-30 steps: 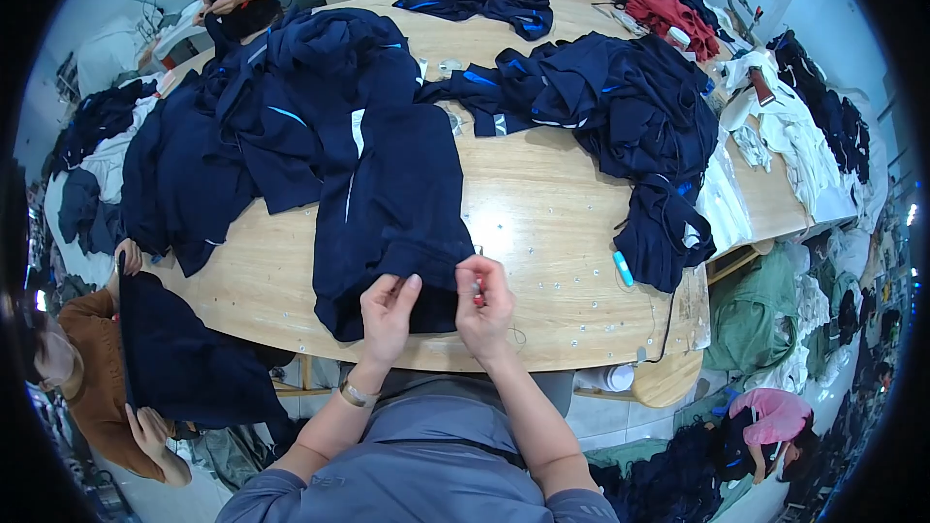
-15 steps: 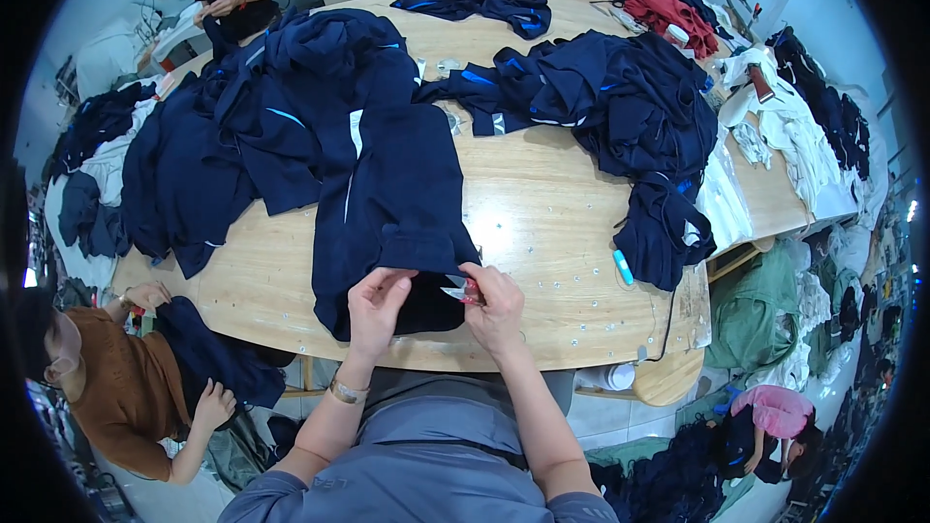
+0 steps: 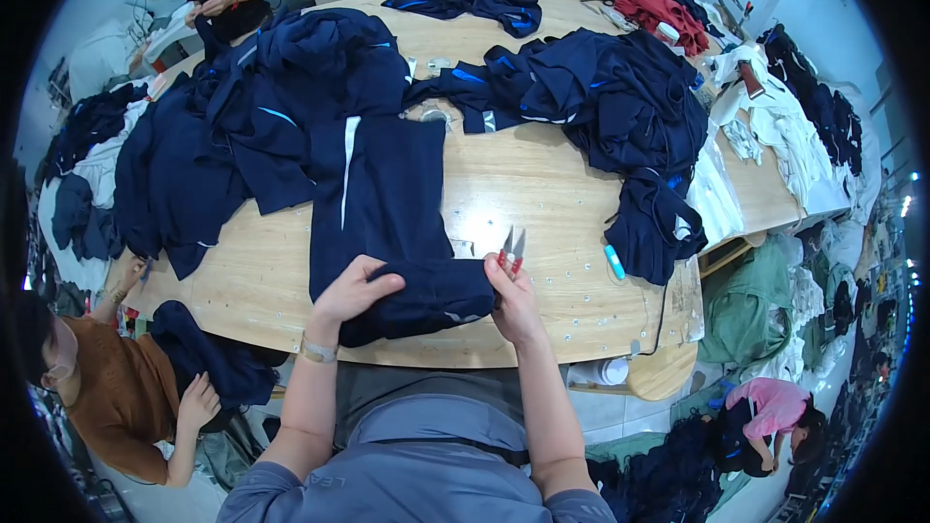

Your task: Trimming excess threads from navy blue athletic garments using small scissors in a factory setting.

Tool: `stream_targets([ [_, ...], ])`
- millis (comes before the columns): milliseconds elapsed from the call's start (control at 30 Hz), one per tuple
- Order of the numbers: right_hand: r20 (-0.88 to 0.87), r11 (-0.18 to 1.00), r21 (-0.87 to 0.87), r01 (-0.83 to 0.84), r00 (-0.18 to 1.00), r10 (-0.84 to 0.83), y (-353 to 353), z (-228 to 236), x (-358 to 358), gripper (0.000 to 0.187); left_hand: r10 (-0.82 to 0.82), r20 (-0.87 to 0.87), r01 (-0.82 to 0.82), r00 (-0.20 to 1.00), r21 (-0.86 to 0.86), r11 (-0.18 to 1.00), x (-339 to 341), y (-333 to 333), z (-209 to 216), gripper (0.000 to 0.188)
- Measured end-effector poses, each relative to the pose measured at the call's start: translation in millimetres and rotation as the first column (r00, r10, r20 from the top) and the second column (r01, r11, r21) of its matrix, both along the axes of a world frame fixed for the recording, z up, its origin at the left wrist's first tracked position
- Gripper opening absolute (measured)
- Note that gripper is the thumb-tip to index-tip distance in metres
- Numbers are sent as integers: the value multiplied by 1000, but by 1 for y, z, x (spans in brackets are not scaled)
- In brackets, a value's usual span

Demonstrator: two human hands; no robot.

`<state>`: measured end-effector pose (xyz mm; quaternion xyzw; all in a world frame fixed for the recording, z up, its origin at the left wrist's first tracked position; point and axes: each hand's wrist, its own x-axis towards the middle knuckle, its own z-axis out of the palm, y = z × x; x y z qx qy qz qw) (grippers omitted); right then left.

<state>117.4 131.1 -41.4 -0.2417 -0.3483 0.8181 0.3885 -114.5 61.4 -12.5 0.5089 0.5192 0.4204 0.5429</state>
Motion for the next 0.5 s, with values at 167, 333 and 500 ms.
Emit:
stream_targets([
  [167,-7,949,-298,108,993,-115,-12,4,-24,16,644,-528,-212,554,659,722,11,14,7,34],
  [333,-183,927,-369,61,974,-136,-9,10,-22,28,347,-230,-369,909,-63,927,34,-19,19,51],
  [500,-279,924,-377,-61,959,-50,-15,12,-22,30,247,301,-105,921,-418,902,53,-23,-23,58],
])
